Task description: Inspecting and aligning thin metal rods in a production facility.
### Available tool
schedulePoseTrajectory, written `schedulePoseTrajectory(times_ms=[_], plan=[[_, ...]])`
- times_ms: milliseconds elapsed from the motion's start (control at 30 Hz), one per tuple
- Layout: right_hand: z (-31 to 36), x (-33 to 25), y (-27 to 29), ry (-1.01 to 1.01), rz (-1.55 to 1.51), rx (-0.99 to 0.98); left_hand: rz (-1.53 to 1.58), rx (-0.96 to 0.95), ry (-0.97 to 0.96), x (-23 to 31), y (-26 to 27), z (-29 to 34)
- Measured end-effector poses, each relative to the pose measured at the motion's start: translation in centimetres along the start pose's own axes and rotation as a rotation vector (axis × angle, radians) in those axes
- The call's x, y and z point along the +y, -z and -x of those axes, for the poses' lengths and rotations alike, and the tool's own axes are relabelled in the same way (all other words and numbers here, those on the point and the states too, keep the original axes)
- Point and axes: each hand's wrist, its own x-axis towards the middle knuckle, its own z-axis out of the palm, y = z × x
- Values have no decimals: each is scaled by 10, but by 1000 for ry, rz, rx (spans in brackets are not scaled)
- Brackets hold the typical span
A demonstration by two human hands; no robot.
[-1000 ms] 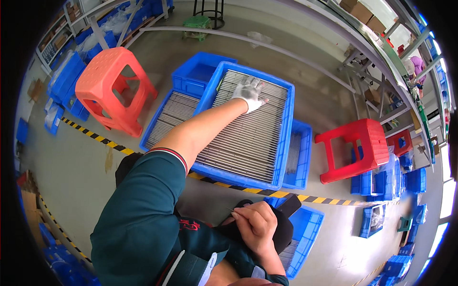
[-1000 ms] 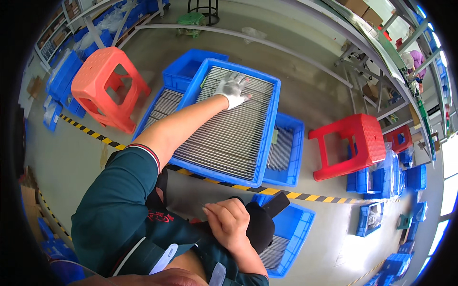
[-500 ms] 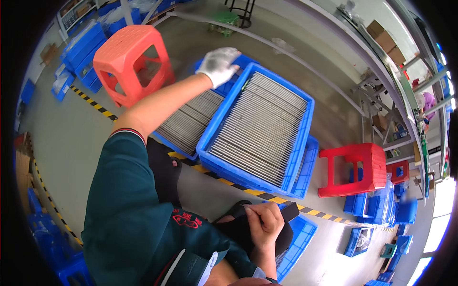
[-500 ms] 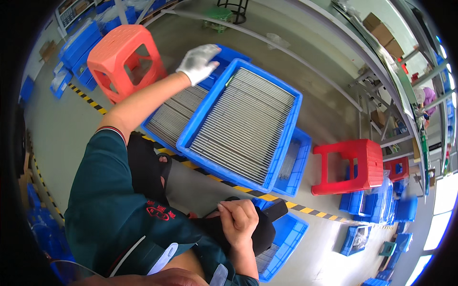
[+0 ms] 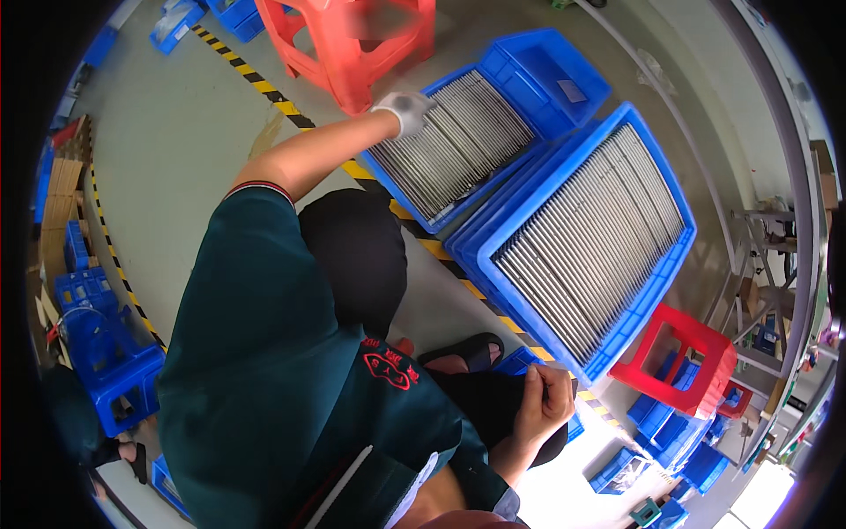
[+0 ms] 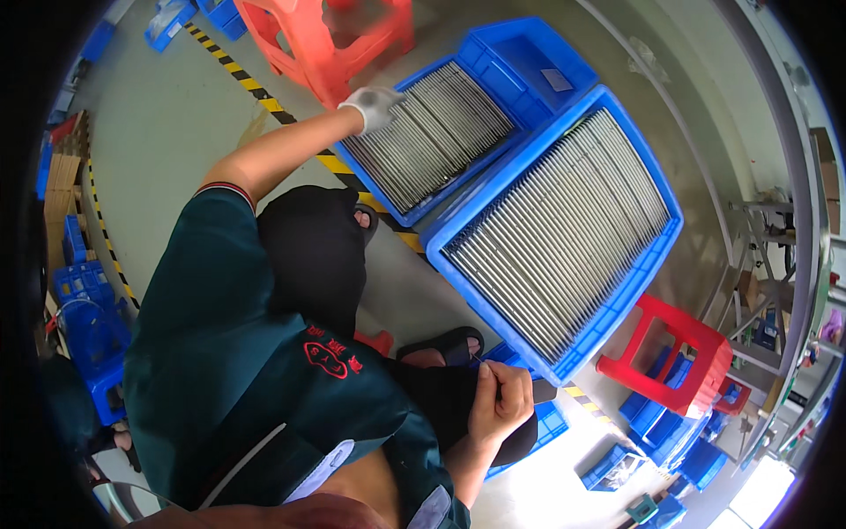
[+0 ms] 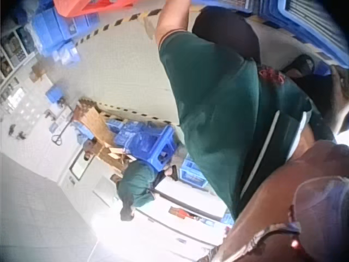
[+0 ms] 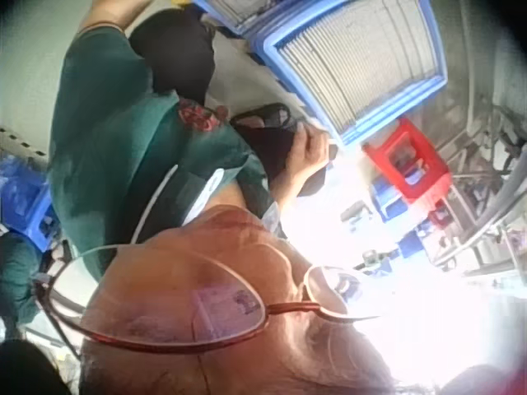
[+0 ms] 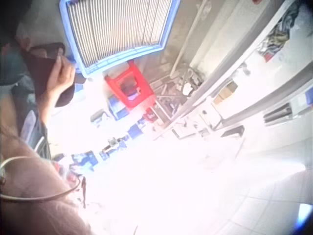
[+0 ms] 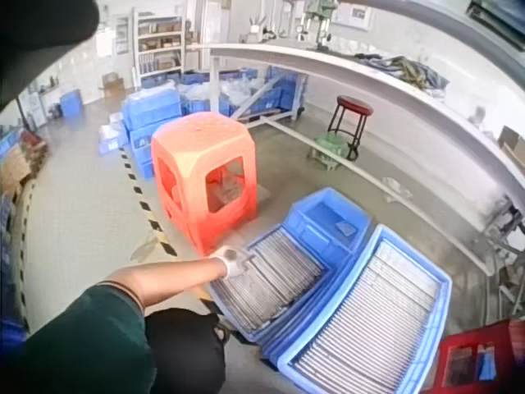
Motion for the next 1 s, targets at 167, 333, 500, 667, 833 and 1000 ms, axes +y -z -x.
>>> schedulePoseTrajectory(times_ms=[167,333,500,667,833,1000], plan=[[-10,3,-8,-60,100,-38,18,-191,21,-8,-56,-9],[-14,16,-8,-98,-41,70,-176,-267,-68,-2,-87,-53],[-13,31,-9,-135,-276,207,-338,-42,-385,-5,-125,-91],[-15,33,-10,-180,-228,240,6,-19,-512,-10,-141,-133],[-19,29,-15,-186,-141,252,-53,34,-629,-4,-135,-153],[-22,26,-16,-221,-102,262,-155,20,-596,13,-136,-168]])
